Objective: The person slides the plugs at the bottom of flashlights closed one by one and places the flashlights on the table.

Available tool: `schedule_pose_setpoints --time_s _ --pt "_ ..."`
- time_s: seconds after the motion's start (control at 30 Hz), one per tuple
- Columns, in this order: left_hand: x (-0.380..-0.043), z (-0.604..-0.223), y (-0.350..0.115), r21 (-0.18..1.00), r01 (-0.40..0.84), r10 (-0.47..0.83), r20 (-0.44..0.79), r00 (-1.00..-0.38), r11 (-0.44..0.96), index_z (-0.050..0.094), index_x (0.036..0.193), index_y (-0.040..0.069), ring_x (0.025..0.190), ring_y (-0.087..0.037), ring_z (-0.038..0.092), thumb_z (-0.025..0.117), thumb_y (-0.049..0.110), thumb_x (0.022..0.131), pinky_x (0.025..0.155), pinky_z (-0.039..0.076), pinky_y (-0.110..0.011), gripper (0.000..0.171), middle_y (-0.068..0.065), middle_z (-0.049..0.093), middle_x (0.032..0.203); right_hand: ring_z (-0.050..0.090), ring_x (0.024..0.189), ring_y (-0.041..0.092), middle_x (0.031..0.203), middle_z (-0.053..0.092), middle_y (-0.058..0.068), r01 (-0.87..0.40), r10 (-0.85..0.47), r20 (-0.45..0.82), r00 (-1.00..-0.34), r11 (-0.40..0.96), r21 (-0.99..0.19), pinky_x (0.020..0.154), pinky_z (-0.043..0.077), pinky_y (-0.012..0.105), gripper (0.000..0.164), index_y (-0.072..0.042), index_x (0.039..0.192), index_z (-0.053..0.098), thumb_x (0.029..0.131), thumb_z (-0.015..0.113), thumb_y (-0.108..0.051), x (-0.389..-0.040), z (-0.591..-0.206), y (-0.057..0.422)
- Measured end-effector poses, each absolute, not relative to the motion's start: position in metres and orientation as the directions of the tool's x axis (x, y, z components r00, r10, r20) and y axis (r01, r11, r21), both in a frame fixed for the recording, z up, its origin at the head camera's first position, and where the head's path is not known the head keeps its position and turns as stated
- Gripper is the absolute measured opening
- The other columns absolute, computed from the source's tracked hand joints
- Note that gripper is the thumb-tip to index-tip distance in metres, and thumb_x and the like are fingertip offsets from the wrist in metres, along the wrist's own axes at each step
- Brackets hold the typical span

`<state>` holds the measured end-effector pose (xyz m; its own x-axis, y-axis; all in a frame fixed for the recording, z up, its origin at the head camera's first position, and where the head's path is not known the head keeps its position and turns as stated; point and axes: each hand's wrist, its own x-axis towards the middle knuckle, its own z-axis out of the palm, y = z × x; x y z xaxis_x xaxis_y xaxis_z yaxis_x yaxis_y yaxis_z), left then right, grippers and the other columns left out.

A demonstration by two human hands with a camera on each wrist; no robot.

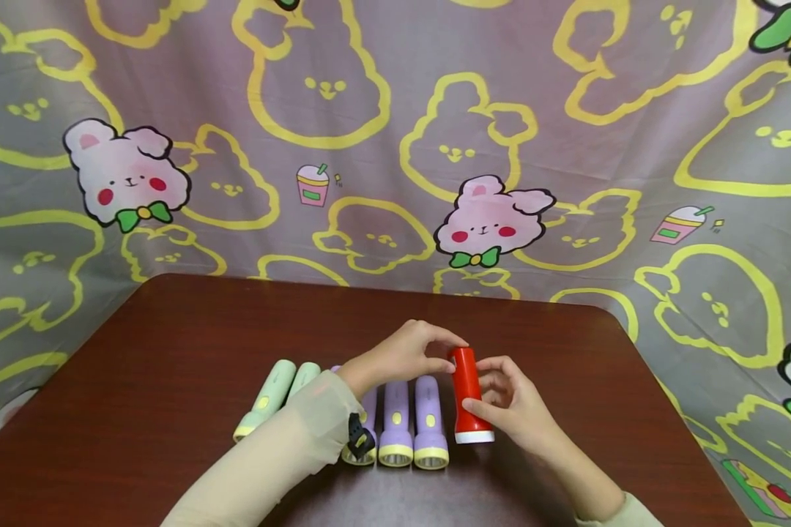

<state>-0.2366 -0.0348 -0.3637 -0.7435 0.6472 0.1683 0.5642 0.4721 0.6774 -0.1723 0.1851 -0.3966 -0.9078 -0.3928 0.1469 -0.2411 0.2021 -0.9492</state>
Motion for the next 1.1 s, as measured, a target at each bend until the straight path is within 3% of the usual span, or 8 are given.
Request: schedule_pose_setpoints --time_s 0.2,0.37,0.57,1.1 --pt "-0.235 -0.366 -0.031 0.689 0.546 0.663 0.125 -0.738 0.477 0.071 0.122 0.011 0.102 -0.011 0.070 0.076 0.013 0.088 0.088 0.054 -0.023 0.035 -0.001 0.074 0.115 0.065 0.068 0.013 0.093 0.069 0.013 -0.233 -0.388 0.127 -0.913 0.239 -0.942 0.065 0.056 0.028 0.049 0.006 0.123 0.043 0.085 0.074 0.000 -0.169 -0.399 0.184" --pt "-0.234 -0.367 -0.028 0.705 0.514 0.663 0.084 -0.744 0.488 0.071 0.121 0.009 0.103 -0.009 0.070 0.077 0.011 0.086 0.089 0.056 -0.025 0.035 -0.003 0.074 0.116 0.064 0.068 0.013 0.092 0.067 0.021 -0.199 -0.385 0.088 -0.919 0.257 -0.946 0.063 0.056 0.028 0.053 0.007 0.124 0.041 0.085 0.075 -0.002 -0.168 -0.401 0.184" --pt "-0.235 -0.371 -0.025 0.700 0.497 0.661 0.048 -0.749 0.513 0.072 0.117 0.008 0.097 -0.006 0.070 0.078 0.011 0.086 0.082 0.052 -0.014 0.032 -0.003 0.075 0.111 0.063 0.067 0.013 0.090 0.066 0.020 -0.137 -0.371 0.024 -0.928 0.279 -0.950 0.063 0.055 0.028 0.056 0.006 0.126 0.040 0.084 0.076 -0.004 -0.169 -0.405 0.182" --pt "-0.231 -0.377 -0.018 0.681 0.442 0.612 -0.012 -0.790 0.584 0.073 0.114 0.007 0.091 -0.008 0.068 0.077 0.008 0.086 0.075 0.050 -0.014 0.028 -0.004 0.076 0.107 0.062 0.064 0.013 0.084 0.064 0.013 -0.059 -0.349 -0.062 -0.935 0.327 -0.943 0.060 0.054 0.026 0.059 0.007 0.125 0.038 0.082 0.077 -0.005 -0.173 -0.414 0.178"
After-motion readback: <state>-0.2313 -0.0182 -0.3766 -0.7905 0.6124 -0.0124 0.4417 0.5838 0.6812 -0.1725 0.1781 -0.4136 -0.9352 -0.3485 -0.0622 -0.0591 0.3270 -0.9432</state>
